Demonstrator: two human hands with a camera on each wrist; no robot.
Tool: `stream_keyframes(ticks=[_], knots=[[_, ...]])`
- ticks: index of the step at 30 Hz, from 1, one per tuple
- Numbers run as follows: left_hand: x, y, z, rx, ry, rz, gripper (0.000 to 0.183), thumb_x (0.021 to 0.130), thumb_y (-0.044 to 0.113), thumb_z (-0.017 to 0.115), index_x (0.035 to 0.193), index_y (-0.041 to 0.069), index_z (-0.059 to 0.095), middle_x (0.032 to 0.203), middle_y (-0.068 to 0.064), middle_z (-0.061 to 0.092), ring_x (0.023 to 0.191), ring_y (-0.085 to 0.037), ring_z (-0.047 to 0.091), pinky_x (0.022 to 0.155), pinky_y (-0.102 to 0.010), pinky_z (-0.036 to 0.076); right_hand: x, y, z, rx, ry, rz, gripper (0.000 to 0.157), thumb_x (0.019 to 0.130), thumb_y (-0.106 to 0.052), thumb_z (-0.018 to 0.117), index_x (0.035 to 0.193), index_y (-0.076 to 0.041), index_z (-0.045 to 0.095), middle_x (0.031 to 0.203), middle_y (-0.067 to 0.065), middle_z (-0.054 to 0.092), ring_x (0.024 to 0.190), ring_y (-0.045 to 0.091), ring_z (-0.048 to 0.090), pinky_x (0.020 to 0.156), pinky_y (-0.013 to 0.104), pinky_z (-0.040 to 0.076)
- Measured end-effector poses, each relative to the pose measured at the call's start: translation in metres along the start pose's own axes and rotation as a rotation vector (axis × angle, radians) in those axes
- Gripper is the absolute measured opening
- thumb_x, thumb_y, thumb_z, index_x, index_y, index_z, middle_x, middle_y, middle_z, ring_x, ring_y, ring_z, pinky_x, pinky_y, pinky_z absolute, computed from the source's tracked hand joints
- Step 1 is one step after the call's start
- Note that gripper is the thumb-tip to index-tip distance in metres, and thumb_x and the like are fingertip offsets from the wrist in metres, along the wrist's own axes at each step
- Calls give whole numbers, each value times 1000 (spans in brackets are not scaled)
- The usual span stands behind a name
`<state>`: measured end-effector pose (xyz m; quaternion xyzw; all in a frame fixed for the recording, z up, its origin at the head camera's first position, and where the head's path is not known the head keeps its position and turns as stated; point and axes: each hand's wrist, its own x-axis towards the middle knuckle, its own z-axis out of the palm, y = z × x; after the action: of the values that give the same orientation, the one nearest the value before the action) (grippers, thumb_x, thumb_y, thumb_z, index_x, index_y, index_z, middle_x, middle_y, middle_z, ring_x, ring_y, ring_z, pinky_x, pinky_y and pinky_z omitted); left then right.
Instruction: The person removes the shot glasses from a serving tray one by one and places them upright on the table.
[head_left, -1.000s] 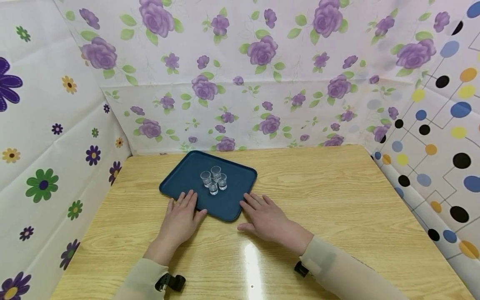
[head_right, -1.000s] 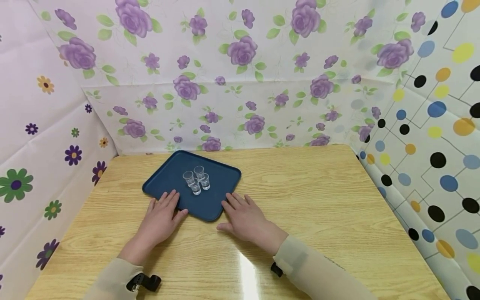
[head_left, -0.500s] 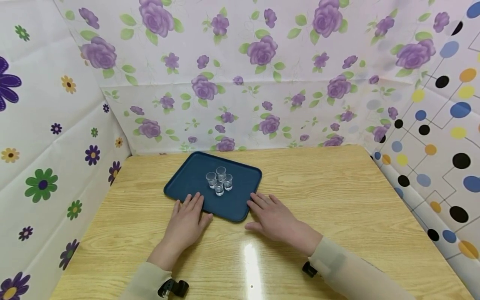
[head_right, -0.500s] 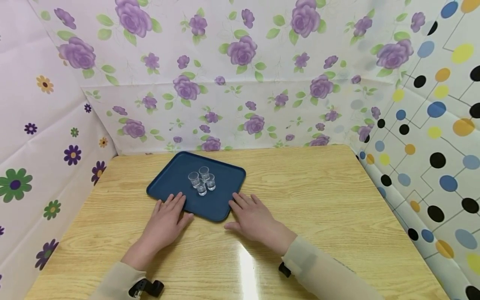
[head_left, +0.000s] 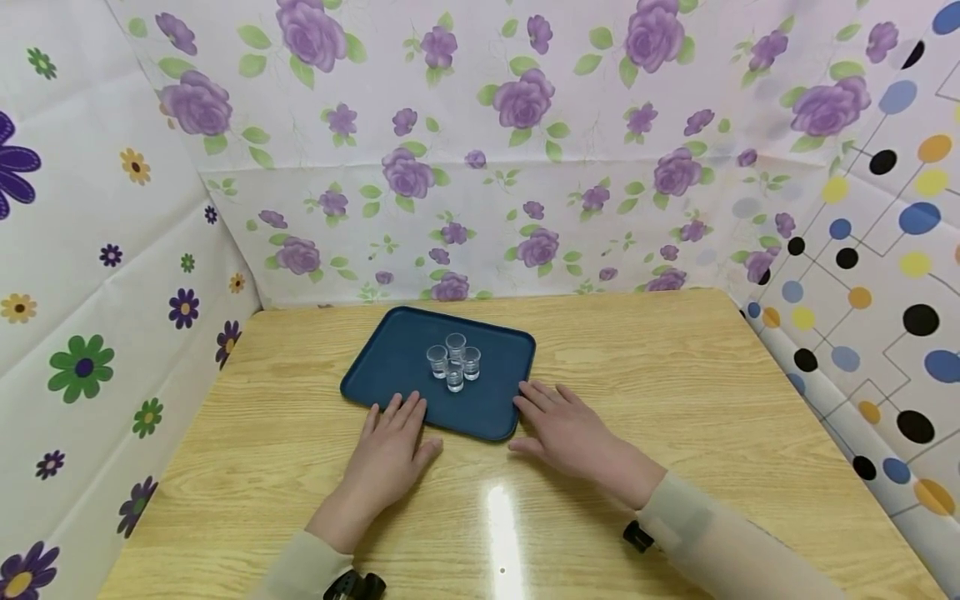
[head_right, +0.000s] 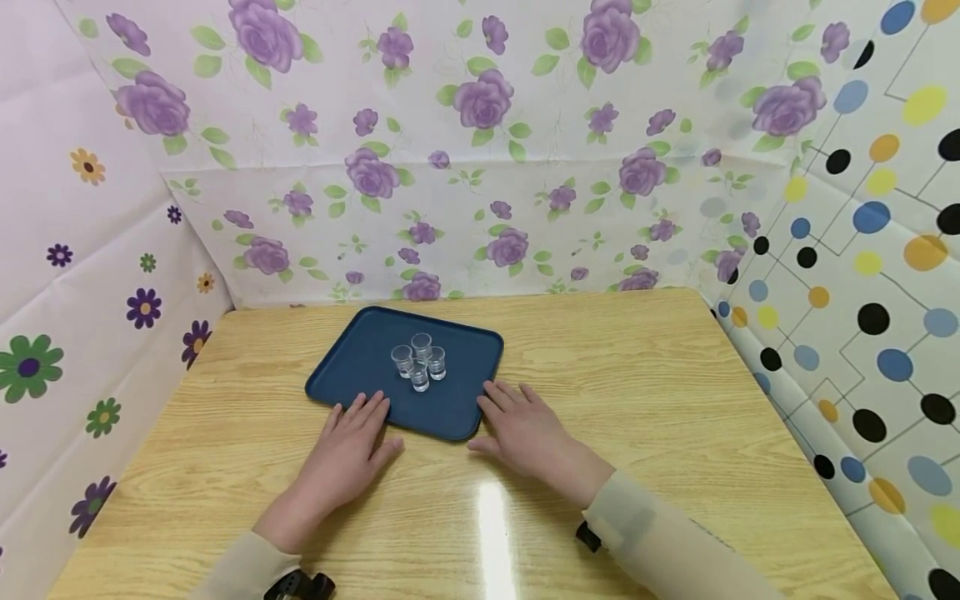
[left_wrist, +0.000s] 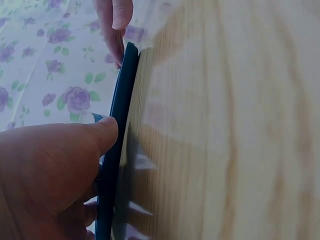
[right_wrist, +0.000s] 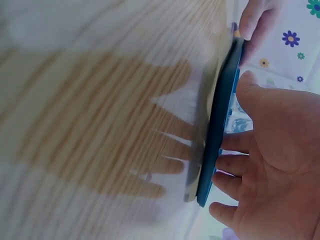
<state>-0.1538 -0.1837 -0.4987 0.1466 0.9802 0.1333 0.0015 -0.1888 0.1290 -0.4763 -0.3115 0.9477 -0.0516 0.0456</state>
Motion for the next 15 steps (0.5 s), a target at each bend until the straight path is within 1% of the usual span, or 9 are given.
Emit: stream_keyframes(ticks=[5,9,15], knots=[[0,8,4,-9,-17,7,76,113,50,62,169,2,43,176,-17,37,165,-41,25,134,-66,12,-3,7,0,13,9,15,78,111,-60,56,164,-2,52,174,18,41,162,38,36,131,62,28],[-1,14,5,-4,-28,15,76,113,50,61,169,3,44,176,-16,37,166,-41,26,134,-65,12,-6,12,0,17,26,20,77,111,-59,57,161,0,54,172,20,44,160,39,39,130,63,30],[-3,23,5,-4,-29,32,75,113,50,61,169,4,44,176,-15,38,165,-40,27,134,-65,12,-8,20,1,-7,42,32,74,112,-57,56,159,1,56,170,21,46,159,39,41,130,61,31]])
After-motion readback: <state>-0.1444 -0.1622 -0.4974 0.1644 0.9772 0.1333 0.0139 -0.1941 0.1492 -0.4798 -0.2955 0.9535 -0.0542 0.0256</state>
